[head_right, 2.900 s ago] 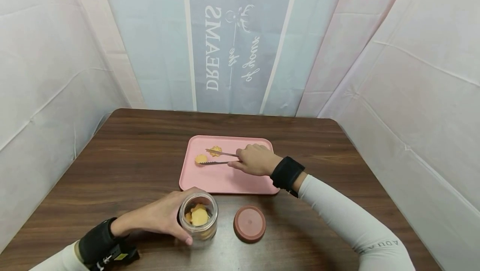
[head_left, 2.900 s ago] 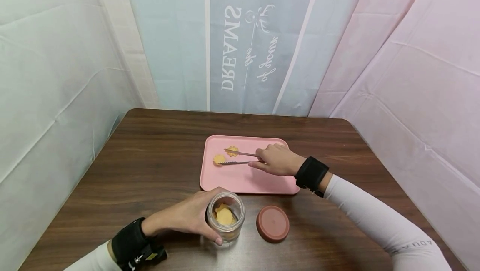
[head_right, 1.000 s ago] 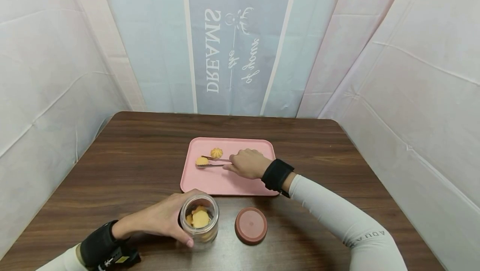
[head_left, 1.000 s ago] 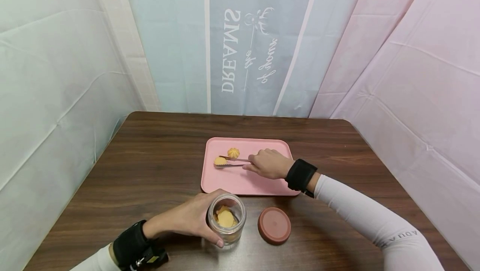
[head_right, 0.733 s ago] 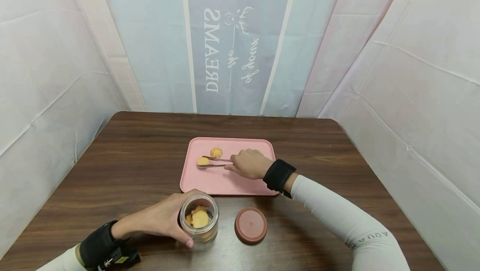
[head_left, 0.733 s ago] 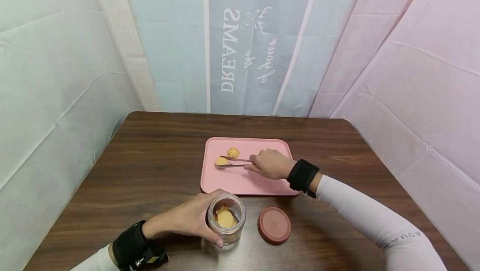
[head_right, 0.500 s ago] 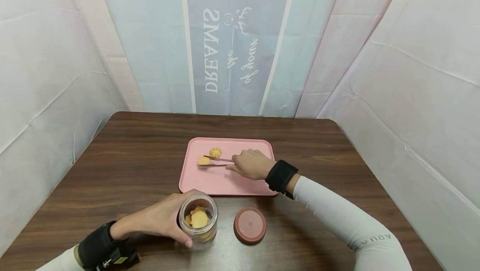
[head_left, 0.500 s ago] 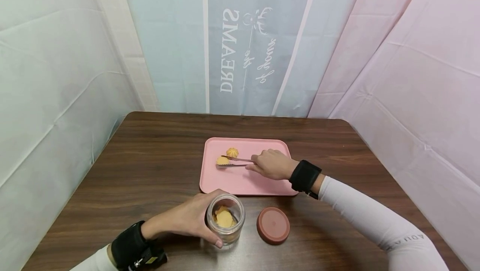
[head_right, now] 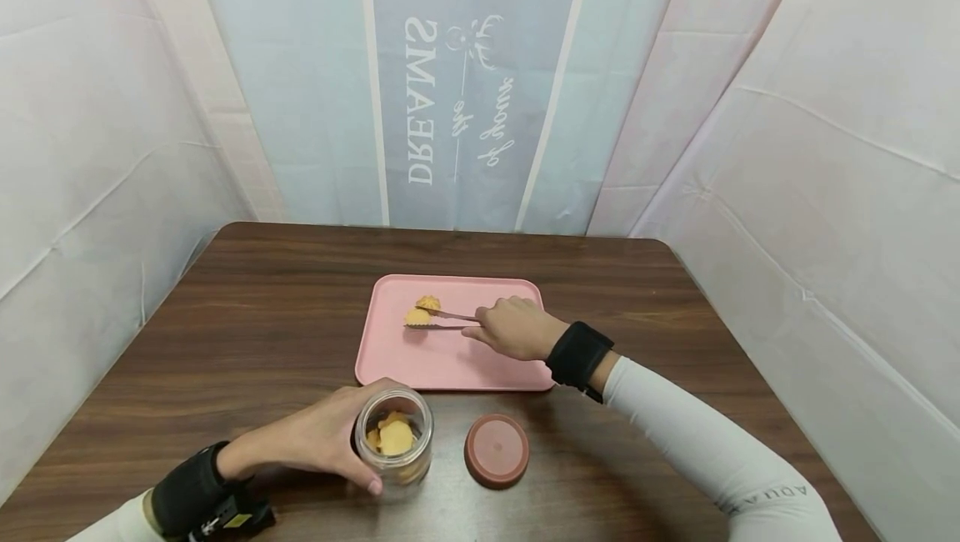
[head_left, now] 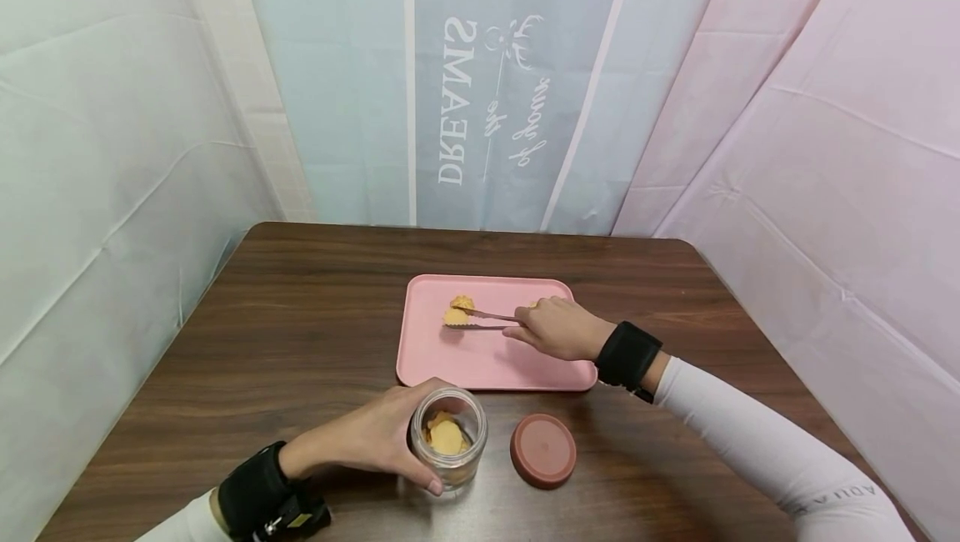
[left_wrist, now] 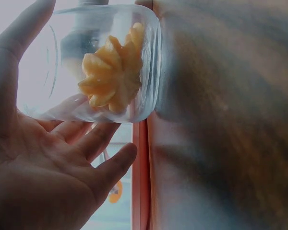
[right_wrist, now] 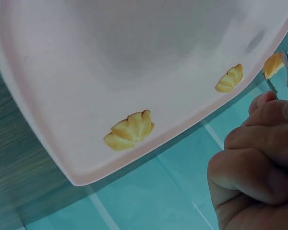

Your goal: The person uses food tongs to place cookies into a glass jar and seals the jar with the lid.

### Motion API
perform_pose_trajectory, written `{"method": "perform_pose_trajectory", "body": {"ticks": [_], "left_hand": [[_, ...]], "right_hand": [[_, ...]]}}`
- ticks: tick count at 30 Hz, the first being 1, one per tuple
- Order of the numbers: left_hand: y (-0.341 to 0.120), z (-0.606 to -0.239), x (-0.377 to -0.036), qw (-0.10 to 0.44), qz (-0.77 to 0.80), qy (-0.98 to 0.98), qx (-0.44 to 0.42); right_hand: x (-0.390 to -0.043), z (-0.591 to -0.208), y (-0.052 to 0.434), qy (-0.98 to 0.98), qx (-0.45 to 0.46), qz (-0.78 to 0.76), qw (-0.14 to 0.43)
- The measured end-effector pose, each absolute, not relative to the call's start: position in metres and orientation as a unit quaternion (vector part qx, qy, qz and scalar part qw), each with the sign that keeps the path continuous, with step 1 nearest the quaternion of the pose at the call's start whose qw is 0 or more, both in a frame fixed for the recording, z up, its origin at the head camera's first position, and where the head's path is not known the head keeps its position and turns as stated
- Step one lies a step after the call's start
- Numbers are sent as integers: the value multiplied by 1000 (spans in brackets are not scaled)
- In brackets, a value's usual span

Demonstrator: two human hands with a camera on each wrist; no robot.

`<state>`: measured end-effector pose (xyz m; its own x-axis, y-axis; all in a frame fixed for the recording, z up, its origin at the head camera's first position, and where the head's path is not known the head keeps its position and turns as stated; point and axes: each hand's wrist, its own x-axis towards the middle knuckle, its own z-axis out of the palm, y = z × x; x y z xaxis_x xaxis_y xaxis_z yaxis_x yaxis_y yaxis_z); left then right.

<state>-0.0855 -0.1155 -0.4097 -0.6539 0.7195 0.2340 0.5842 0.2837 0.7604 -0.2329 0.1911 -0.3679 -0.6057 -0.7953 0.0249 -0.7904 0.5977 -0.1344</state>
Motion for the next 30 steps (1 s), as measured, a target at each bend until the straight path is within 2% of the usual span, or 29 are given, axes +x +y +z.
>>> {"method": "perform_pose_trajectory", "body": {"ticks": [30], "left_hand": [[-115, -407, -85, 95, 444, 799, 394]], "right_hand": [[-211, -333, 211, 890, -452, -63, -15]]}}
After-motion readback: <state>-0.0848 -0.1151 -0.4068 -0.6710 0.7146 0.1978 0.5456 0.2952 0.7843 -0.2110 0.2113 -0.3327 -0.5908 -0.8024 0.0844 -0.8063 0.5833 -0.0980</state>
